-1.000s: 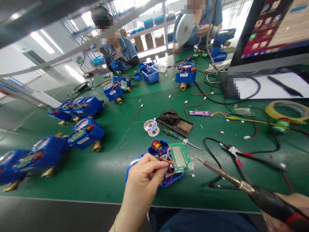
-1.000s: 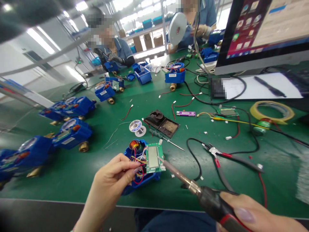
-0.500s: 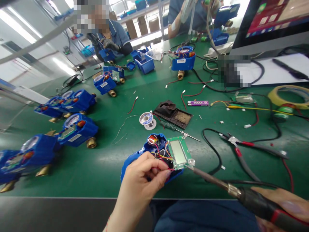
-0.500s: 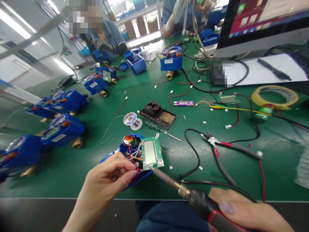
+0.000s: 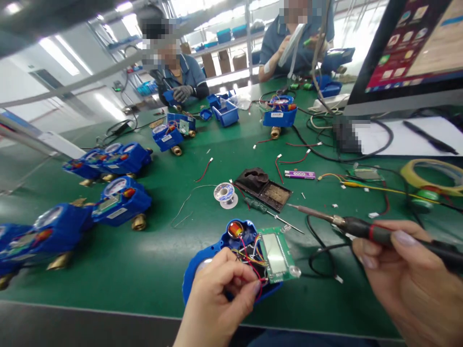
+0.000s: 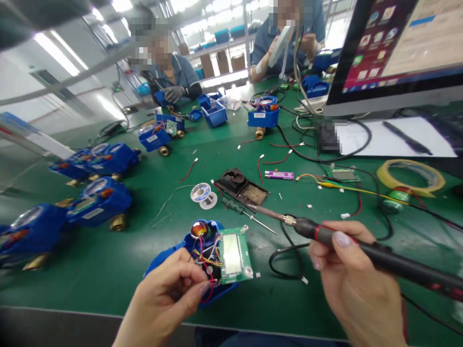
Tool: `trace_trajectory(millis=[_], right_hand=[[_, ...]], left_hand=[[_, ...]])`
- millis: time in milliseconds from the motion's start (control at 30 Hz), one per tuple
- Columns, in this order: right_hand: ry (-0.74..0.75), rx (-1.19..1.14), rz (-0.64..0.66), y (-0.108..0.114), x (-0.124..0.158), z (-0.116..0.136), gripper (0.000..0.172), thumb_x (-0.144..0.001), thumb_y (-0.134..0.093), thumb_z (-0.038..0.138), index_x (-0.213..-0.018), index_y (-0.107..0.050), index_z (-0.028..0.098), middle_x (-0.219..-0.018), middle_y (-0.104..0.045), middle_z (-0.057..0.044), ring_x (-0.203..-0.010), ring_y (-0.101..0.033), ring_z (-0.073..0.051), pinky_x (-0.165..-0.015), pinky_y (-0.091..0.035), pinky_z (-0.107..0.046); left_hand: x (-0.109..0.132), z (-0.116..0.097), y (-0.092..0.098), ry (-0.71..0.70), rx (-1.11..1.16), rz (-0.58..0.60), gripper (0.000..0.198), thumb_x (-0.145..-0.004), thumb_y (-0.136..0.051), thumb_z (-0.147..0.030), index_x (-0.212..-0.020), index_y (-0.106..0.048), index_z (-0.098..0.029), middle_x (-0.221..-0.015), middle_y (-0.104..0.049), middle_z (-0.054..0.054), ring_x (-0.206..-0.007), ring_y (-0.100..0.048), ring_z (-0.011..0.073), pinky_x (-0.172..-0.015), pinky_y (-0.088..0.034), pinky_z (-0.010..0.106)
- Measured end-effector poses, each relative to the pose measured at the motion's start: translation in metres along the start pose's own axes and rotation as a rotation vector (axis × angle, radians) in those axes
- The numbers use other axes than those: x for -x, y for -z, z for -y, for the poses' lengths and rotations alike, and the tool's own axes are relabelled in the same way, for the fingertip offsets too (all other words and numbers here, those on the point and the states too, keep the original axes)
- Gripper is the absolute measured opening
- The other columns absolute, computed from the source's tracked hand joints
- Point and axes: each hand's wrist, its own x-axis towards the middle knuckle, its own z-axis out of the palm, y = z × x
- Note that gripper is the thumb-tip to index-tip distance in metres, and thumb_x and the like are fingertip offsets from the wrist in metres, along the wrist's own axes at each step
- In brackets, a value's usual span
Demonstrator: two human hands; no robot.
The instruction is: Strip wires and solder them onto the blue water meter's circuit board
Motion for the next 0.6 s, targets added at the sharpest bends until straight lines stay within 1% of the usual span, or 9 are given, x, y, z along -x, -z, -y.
trace_trajectory(millis=[67,133,233,333,400,433,500,600], right_hand=[[-0.031,-0.008,0.037,-0.012,-0.011,-0.004,0.009,-0.064,-0.069,0.024,-0.069,-0.063,0.020,-0.053,-0.050,0.001,-0.047,-0.042,-0.011,-0.039,-0.038,-0.019],[-0.040,-0.008,0.115,-0.027,-0.021,-0.007,0.011,-0.063,-0.071,0.025,-0.069,-0.063,0.019,-0.053,-0.051,0.001,-0.045,-0.043,-0.010,-0.038,-0.037,-0.019],[-0.005,0.026,0.315,-0.055,-0.033,-0.008,0.014,-0.066,-0.073,0.029,-0.074,-0.065,0.020,-0.060,-0.057,-0.001,-0.048,-0.048,-0.011,-0.038,-0.040,-0.018],[0.020,0.124,0.523,-0.084,-0.044,-0.010,0.019,-0.069,-0.074,0.033,-0.078,-0.065,0.019,-0.065,-0.060,-0.002,-0.053,-0.052,-0.011,-0.044,-0.044,-0.016],[0.028,0.204,0.596,-0.101,-0.051,-0.013,0.021,-0.069,-0.075,0.035,-0.079,-0.065,0.019,-0.064,-0.060,-0.002,-0.053,-0.053,-0.010,-0.045,-0.045,-0.015],[0.027,0.241,0.616,-0.107,-0.054,-0.014,0.023,-0.069,-0.075,0.036,-0.079,-0.064,0.019,-0.064,-0.060,-0.002,-0.053,-0.053,-0.011,-0.044,-0.044,-0.015],[0.039,0.290,0.612,-0.117,-0.060,-0.015,0.024,-0.069,-0.075,0.038,-0.079,-0.063,0.019,-0.064,-0.059,-0.001,-0.052,-0.051,-0.011,-0.041,-0.042,-0.016],[0.123,0.348,0.518,-0.119,-0.069,-0.011,0.023,-0.070,-0.072,0.039,-0.074,-0.061,0.019,-0.058,-0.056,0.001,-0.048,-0.047,-0.009,-0.038,-0.036,-0.014]], left_hand=[[0.002,-0.001,-0.003,-0.002,0.032,-0.019,0.012,-0.076,-0.063,-0.021,-0.064,-0.063,-0.018,-0.065,-0.048,0.002,-0.052,-0.044,0.0094,-0.047,-0.033,0.018],[0.002,-0.001,-0.005,-0.008,0.053,-0.025,0.011,-0.075,-0.062,-0.017,-0.064,-0.063,-0.018,-0.065,-0.047,0.001,-0.053,-0.045,0.0090,-0.048,-0.034,0.017],[0.001,0.000,-0.005,-0.022,0.081,-0.013,0.010,-0.074,-0.061,-0.014,-0.065,-0.063,-0.019,-0.064,-0.047,0.000,-0.053,-0.043,0.0083,-0.049,-0.035,0.016],[-0.001,0.003,-0.002,-0.017,0.110,-0.001,0.009,-0.073,-0.062,-0.012,-0.066,-0.064,-0.018,-0.066,-0.048,0.000,-0.053,-0.043,0.0081,-0.050,-0.036,0.016],[-0.003,0.005,0.000,-0.002,0.130,-0.002,0.008,-0.072,-0.062,-0.012,-0.066,-0.064,-0.017,-0.068,-0.049,0.001,-0.054,-0.044,0.0084,-0.050,-0.036,0.017],[-0.004,0.006,0.001,0.005,0.144,-0.001,0.008,-0.071,-0.062,-0.012,-0.066,-0.065,-0.017,-0.068,-0.049,0.001,-0.054,-0.044,0.0086,-0.049,-0.037,0.017],[-0.006,0.010,0.001,0.019,0.172,0.008,0.007,-0.070,-0.062,-0.012,-0.067,-0.066,-0.017,-0.069,-0.050,0.002,-0.053,-0.044,0.0085,-0.048,-0.036,0.017],[-0.009,0.016,0.000,-0.007,0.196,0.028,0.007,-0.070,-0.064,-0.012,-0.067,-0.066,-0.017,-0.071,-0.050,0.002,-0.052,-0.044,0.0077,-0.046,-0.034,0.016]])
